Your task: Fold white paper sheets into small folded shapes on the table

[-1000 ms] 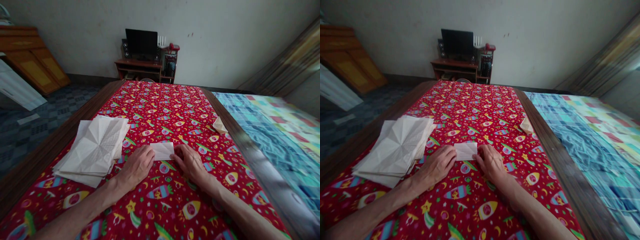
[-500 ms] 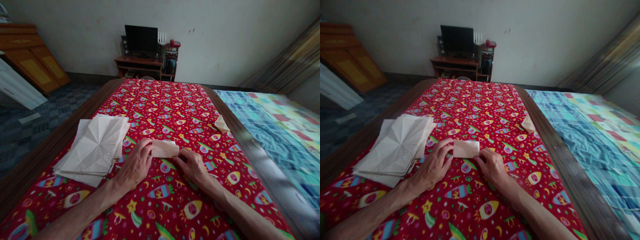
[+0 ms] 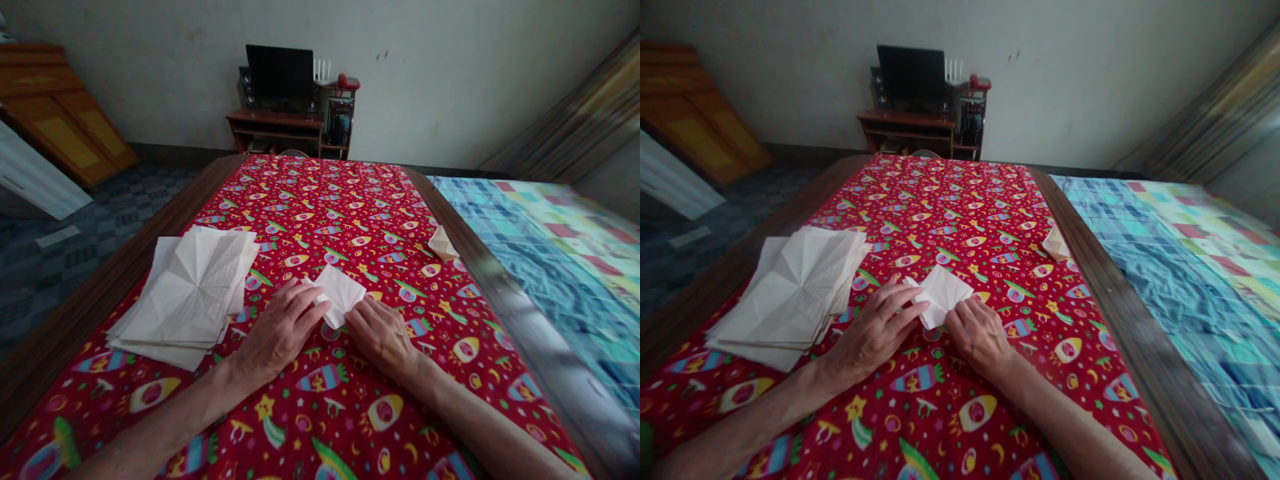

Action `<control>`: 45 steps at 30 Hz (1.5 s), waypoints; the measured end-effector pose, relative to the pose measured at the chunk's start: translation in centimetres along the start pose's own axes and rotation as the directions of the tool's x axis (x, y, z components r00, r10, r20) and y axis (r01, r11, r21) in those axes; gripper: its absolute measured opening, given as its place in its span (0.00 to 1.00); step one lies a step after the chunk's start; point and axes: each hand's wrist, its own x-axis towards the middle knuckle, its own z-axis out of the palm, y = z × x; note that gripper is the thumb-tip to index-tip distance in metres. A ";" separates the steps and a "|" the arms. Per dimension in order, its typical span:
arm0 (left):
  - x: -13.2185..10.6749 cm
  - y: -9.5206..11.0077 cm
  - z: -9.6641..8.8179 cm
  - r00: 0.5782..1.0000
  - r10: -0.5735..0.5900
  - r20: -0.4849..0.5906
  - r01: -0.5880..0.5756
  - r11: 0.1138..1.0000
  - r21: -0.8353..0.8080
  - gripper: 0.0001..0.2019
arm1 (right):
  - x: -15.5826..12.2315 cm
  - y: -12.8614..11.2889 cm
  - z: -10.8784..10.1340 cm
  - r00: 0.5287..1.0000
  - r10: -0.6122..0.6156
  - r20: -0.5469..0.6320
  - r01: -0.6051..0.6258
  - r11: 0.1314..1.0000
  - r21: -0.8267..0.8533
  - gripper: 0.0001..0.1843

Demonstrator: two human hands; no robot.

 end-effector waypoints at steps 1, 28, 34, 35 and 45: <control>-0.1 0.0 0.1 1.000 0.013 0.024 -0.012 1.000 -0.017 0.14 | 0.0 -0.1 0.1 1.000 -0.008 0.020 0.008 1.000 0.006 0.15; -0.2 0.5 1.0 0.870 -0.425 0.250 0.479 0.849 -0.223 0.08 | -0.6 -1.1 0.1 0.914 0.350 0.207 -0.404 0.836 0.372 0.12; 0.4 0.1 1.1 0.860 -0.440 0.260 0.491 0.851 -0.185 0.10 | -0.3 -1.2 0.0 0.925 0.338 0.172 -0.375 0.885 0.277 0.13; 0.5 0.0 1.2 0.860 -0.439 0.260 0.490 0.852 -0.183 0.10 | -0.2 -1.2 0.0 0.927 0.337 0.165 -0.371 0.892 0.259 0.13; 0.7 -0.2 1.3 0.847 -0.443 0.295 0.509 0.835 -0.209 0.10 | -0.2 -1.1 0.9 0.934 0.337 0.122 -0.350 0.930 0.112 0.12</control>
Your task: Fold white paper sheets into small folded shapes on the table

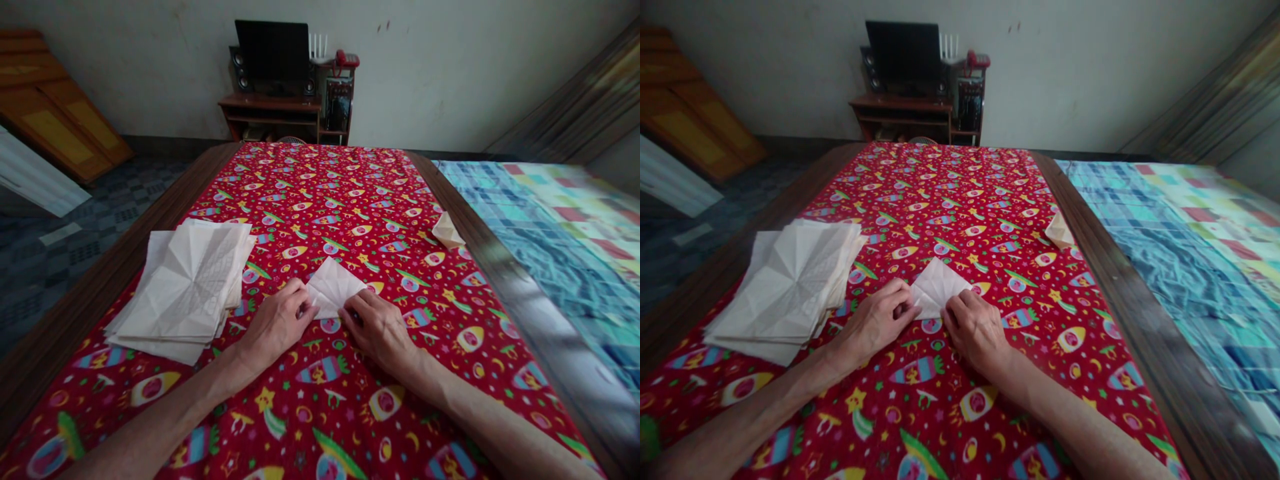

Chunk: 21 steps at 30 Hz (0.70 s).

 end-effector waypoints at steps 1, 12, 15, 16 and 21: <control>0.0 0.0 0.0 1.000 0.000 0.002 0.000 1.000 -0.001 0.10 | -0.1 0.0 -0.1 1.000 -0.010 -0.004 0.010 1.000 -0.006 0.12; 0.1 -0.1 0.1 1.000 0.013 -0.010 -0.014 1.000 -0.011 0.09 | -1.6 -1.0 -1.3 0.951 -0.265 0.157 0.289 0.944 -0.157 0.14; 0.1 0.0 -0.1 1.000 0.012 -0.010 -0.013 1.000 -0.016 0.10 | -1.9 -1.0 -1.0 0.947 -0.239 0.216 0.280 0.942 -0.185 0.18; 0.1 0.0 -0.1 1.000 0.014 -0.012 -0.014 1.000 -0.017 0.10 | -1.9 -1.0 -0.9 0.947 -0.230 0.225 0.274 0.943 -0.188 0.18; 0.1 -0.1 0.1 1.000 0.024 -0.016 -0.024 1.000 -0.019 0.10 | -1.8 -1.1 -1.0 0.951 -0.215 0.223 0.261 0.943 -0.204 0.18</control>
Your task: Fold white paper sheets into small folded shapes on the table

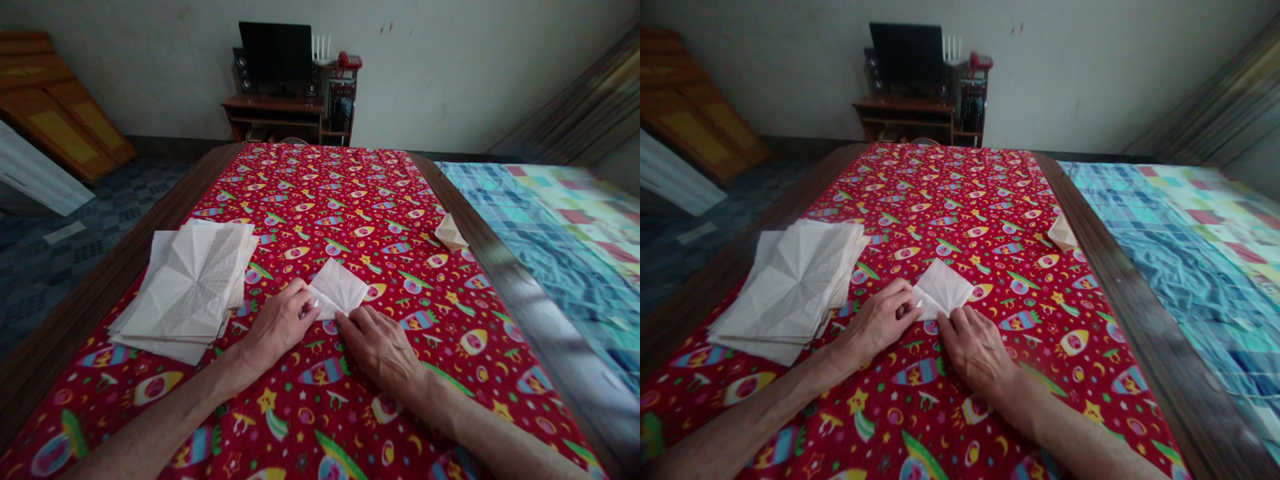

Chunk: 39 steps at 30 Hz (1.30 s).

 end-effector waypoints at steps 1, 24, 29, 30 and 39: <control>0.0 0.0 0.0 1.000 -0.001 -0.001 0.001 1.000 0.000 0.10 | 0.0 0.0 -0.1 1.000 0.001 -0.005 -0.001 1.000 -0.004 0.18; -0.2 -0.1 0.4 1.000 0.017 -0.015 -0.016 1.000 0.027 0.10 | 0.4 0.1 0.4 0.989 0.024 -0.146 -0.013 0.997 0.078 0.13; -0.2 -0.1 0.4 0.999 0.027 -0.028 -0.026 0.999 0.047 0.08 | 0.4 0.1 0.2 0.991 0.016 -0.134 -0.006 0.997 0.073 0.13; -0.2 -0.1 0.4 0.999 0.034 -0.036 -0.032 0.998 0.061 0.04 | 0.4 0.2 0.2 0.991 0.012 -0.135 -0.002 0.997 0.072 0.14; -1.0 0.6 -0.2 0.915 0.375 0.147 -0.403 0.849 0.342 0.14 | 0.6 0.1 0.3 0.991 0.027 -0.133 -0.016 0.997 0.081 0.11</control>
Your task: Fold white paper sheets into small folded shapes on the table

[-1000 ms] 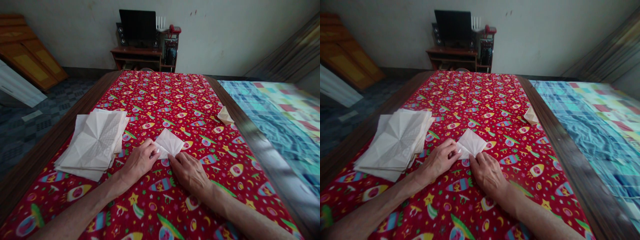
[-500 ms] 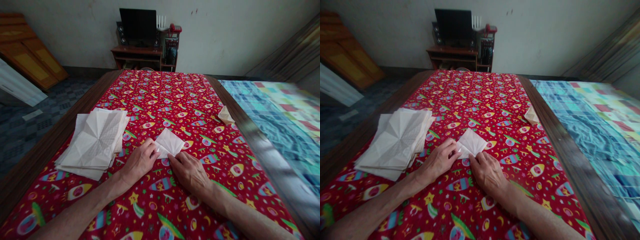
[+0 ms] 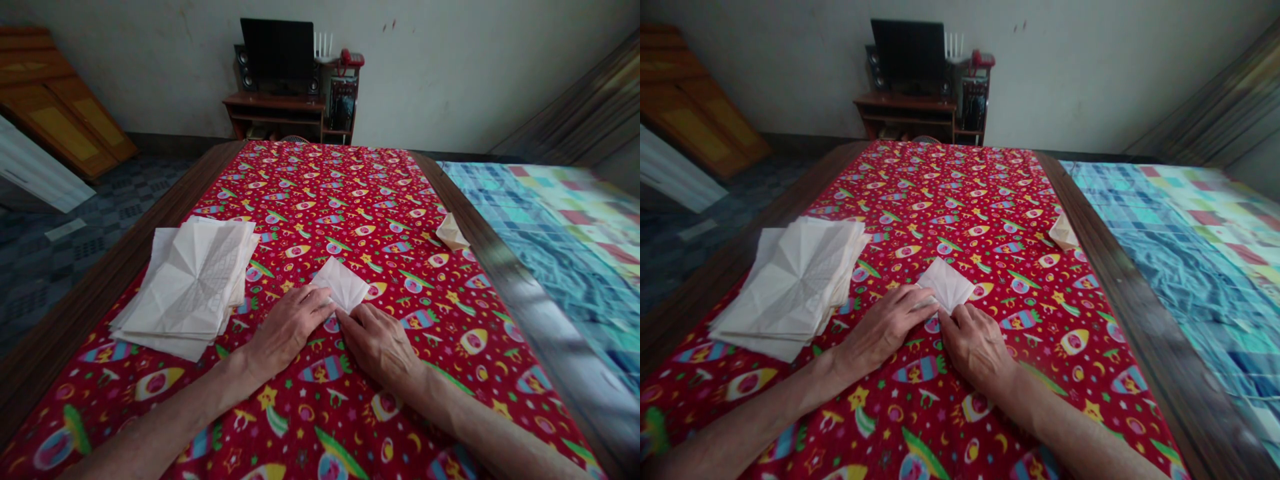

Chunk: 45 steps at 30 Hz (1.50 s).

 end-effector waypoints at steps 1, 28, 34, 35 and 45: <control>0.0 0.1 0.0 1.000 0.015 0.016 -0.015 1.000 0.007 0.14 | 0.0 0.0 0.0 1.000 0.003 0.000 -0.003 1.000 0.001 0.11; -2.4 0.4 -0.9 0.988 0.059 0.141 -0.074 0.992 0.098 0.25 | -1.6 -0.1 -0.7 0.998 -0.019 0.053 0.025 0.993 -0.112 0.14; -1.6 1.1 -0.9 0.985 0.068 0.159 -0.078 0.995 0.055 0.25 | -0.8 -0.4 -0.3 0.997 0.000 0.078 0.008 0.994 -0.108 0.11; -1.7 1.0 -0.9 0.985 0.064 0.159 -0.073 0.996 0.052 0.25 | -0.7 -0.4 -0.3 0.998 -0.004 0.067 0.011 0.995 -0.097 0.10; -4.4 -0.1 -1.5 0.995 0.019 0.096 -0.026 0.997 0.076 0.29 | -1.0 0.4 -0.9 0.999 0.000 -0.033 -0.001 0.999 -0.033 0.12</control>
